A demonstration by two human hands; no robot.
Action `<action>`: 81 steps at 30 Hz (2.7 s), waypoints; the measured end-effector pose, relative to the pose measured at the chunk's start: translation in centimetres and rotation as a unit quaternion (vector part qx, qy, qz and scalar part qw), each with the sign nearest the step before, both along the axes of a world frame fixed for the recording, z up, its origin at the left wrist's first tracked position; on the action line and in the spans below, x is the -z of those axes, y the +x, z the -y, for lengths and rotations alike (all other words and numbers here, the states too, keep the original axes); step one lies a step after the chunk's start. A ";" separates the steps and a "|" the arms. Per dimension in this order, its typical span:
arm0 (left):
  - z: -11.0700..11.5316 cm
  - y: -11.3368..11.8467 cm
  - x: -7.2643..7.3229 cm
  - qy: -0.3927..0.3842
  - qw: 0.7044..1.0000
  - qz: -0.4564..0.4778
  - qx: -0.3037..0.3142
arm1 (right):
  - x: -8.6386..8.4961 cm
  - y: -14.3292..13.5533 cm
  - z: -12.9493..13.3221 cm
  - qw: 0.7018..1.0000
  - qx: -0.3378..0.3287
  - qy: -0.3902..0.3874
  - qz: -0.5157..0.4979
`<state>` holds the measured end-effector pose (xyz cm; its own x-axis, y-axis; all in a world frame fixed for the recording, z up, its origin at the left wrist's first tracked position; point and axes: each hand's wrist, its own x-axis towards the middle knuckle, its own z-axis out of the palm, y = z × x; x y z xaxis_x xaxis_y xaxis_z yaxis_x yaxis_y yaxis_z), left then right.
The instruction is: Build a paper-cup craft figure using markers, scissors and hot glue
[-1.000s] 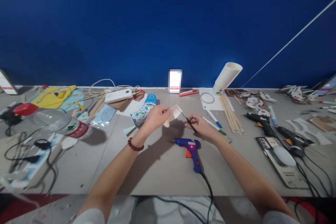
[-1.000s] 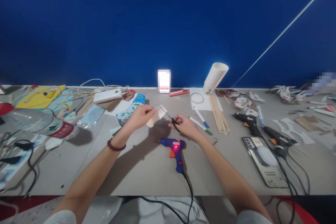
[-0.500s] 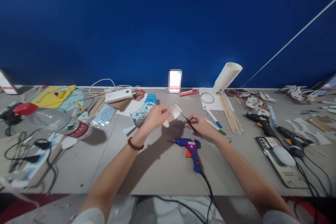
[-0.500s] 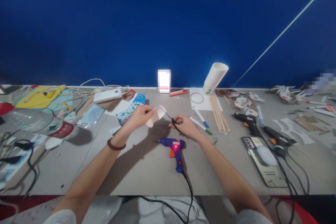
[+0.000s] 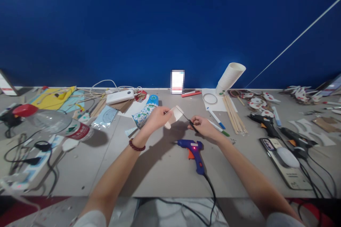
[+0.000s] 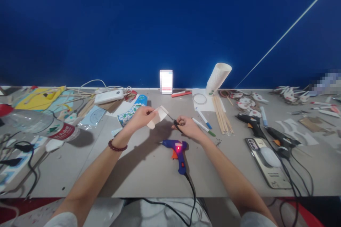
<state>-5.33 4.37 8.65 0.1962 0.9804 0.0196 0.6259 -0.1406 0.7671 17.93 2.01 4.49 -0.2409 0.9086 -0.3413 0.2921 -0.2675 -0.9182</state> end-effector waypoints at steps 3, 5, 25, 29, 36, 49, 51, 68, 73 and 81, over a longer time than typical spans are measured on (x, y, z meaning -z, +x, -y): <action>-0.1 -0.1 0.1 -0.018 1.000 0.009 0.006 | 0.0 0.0 0.0 1.000 -0.002 0.003 -0.005; -0.2 -0.1 0.2 -0.027 1.000 0.009 0.007 | 0.0 0.0 0.0 1.000 -0.004 0.001 -0.005; -0.6 -0.2 0.9 -0.105 0.994 0.027 0.025 | -0.2 1.1 -0.3 0.998 -0.056 -0.003 0.015; -0.6 -0.2 0.9 -0.112 0.993 0.027 0.027 | 0.2 1.3 -0.4 0.998 -0.056 -0.006 0.002; -0.6 -0.1 0.9 -0.133 0.989 0.063 0.022 | 0.8 1.7 -0.7 0.998 -0.053 -0.007 0.018; 0.1 0.7 0.6 -0.154 0.986 0.062 0.036 | -0.3 0.8 0.0 0.998 -0.044 -0.045 -0.028; 0.0 0.6 0.7 -0.154 0.986 0.061 0.038 | -0.4 0.8 -0.1 0.997 -0.046 -0.046 -0.032; -0.5 0.2 0.7 -0.128 0.990 0.063 0.012 | -0.6 1.0 0.2 0.997 -0.066 -0.014 -0.023; -0.9 -0.3 0.6 -0.049 0.998 -0.025 -0.026 | 0.1 2.0 -0.7 0.990 -0.079 0.082 0.088; -0.2 -0.6 -0.8 0.103 0.975 -0.178 -0.081 | 2.6 3.4 -2.9 0.883 0.043 0.288 0.368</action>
